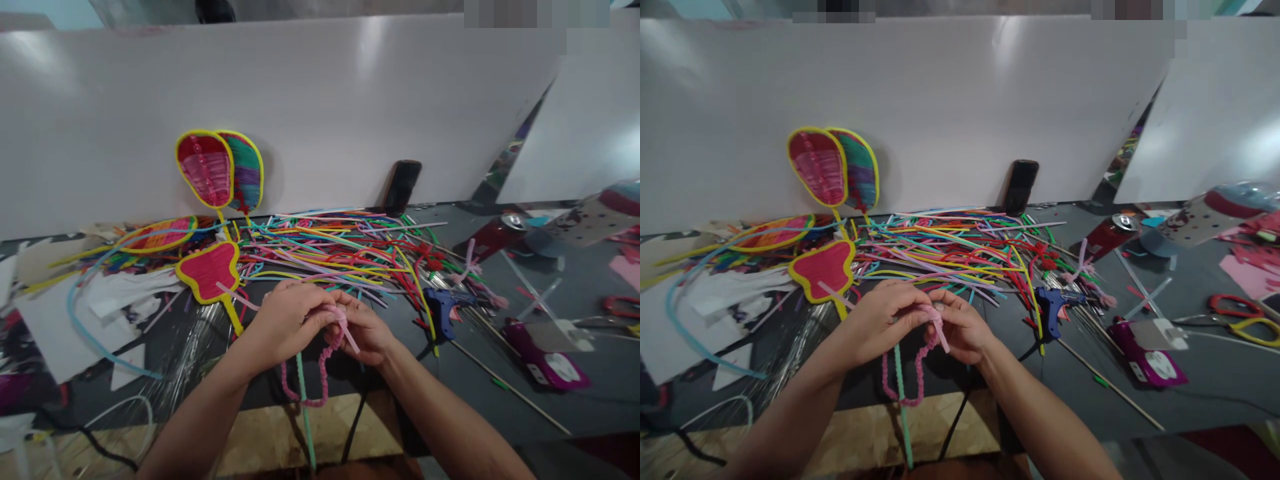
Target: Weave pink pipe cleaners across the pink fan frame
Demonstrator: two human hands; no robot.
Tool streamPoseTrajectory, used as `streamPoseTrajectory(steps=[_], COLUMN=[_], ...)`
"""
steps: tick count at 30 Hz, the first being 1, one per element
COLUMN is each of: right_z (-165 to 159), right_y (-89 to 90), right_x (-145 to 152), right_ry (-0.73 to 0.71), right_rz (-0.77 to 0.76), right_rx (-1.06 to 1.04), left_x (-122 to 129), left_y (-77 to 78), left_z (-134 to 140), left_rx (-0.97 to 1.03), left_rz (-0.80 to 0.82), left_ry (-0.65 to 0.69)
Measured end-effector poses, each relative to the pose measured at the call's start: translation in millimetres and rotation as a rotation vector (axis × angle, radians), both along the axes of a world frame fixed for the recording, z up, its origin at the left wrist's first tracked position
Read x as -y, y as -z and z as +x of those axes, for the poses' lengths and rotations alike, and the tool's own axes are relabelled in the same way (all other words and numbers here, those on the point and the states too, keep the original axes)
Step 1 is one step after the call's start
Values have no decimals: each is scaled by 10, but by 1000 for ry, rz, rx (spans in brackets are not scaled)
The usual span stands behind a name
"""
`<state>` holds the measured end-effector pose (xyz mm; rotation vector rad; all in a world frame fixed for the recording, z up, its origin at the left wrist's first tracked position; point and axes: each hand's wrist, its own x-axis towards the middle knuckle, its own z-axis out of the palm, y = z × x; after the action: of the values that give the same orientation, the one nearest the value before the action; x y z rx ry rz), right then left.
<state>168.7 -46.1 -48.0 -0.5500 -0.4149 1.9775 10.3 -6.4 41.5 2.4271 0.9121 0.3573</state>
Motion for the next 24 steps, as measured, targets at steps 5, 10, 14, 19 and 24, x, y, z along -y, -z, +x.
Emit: streamPoseTrajectory(steps=[5,10,14,19,24], right_z=[-34,-70,-115,-139,-30], right_y=[36,82,97,69,3], right_x=[18,32,40,31,48], right_ry=[7,-6,2,85,166], right_rz=[-51,-51,-59,9,172], right_rx=[23,8,23,91,308], left_x=[4,0,3,-5,-38], left_y=[28,64,93,119,124], left_z=[20,26,25,-1,-45], left_rx=[10,4,-9,-43,-90], left_rz=[20,33,59,77,144], left_ry=[-32,-51,-28,-39,-101])
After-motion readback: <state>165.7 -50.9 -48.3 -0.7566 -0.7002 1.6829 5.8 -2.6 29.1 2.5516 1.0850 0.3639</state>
